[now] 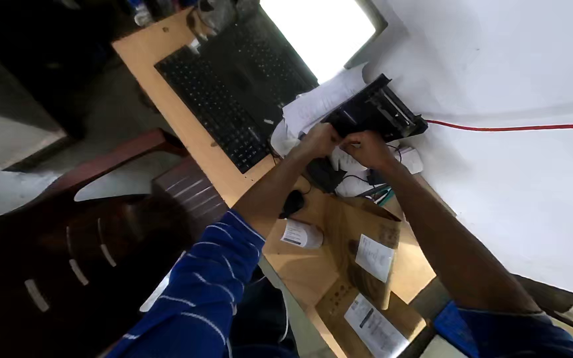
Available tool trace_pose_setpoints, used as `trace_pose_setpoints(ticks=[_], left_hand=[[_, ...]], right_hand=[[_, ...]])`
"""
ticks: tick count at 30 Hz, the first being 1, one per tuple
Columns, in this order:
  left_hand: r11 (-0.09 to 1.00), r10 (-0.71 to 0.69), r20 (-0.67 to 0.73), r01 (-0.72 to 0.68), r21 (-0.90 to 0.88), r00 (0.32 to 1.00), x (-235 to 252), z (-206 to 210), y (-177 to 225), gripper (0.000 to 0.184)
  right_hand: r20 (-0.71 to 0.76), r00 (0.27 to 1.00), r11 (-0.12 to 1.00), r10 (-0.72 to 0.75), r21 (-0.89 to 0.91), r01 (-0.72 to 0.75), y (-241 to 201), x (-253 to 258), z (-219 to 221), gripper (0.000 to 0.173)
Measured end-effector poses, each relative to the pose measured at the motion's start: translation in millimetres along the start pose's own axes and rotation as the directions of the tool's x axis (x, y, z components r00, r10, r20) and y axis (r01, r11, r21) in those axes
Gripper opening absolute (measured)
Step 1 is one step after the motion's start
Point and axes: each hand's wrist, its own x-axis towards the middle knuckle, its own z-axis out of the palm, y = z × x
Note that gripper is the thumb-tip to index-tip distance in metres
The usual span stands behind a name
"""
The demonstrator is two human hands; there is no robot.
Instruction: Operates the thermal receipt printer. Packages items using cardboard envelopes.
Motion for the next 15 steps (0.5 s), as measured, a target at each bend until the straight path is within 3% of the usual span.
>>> trace_pose_setpoints(ticks=[5, 12, 15], left_hand=[[1.000, 0.007, 0.002, -0.007, -0.029, 1.000, -2.8, -1.3, 0.6, 0.021], [0.992, -0.062, 0.156, 0.078, -0.098, 0.986, -5.2, -11.1, 5.7, 0.027], [0.995, -0.076, 0.181, 0.085, -0.043, 0.981, -1.7, -10.6, 8.3, 0.030]], right_hand=[[0.212, 0.974, 0.996, 0.086, -0.047, -0.078, -6.2, 16.5, -9.4, 0.021], [0.272, 0.954, 0.990, 0.125, -0.097, -0.103, -10.2, 20.7, -17.7, 0.019], [0.276, 0.953, 0.991, 0.122, -0.090, -0.101, -9.4, 19.9, -21.0, 0.020]])
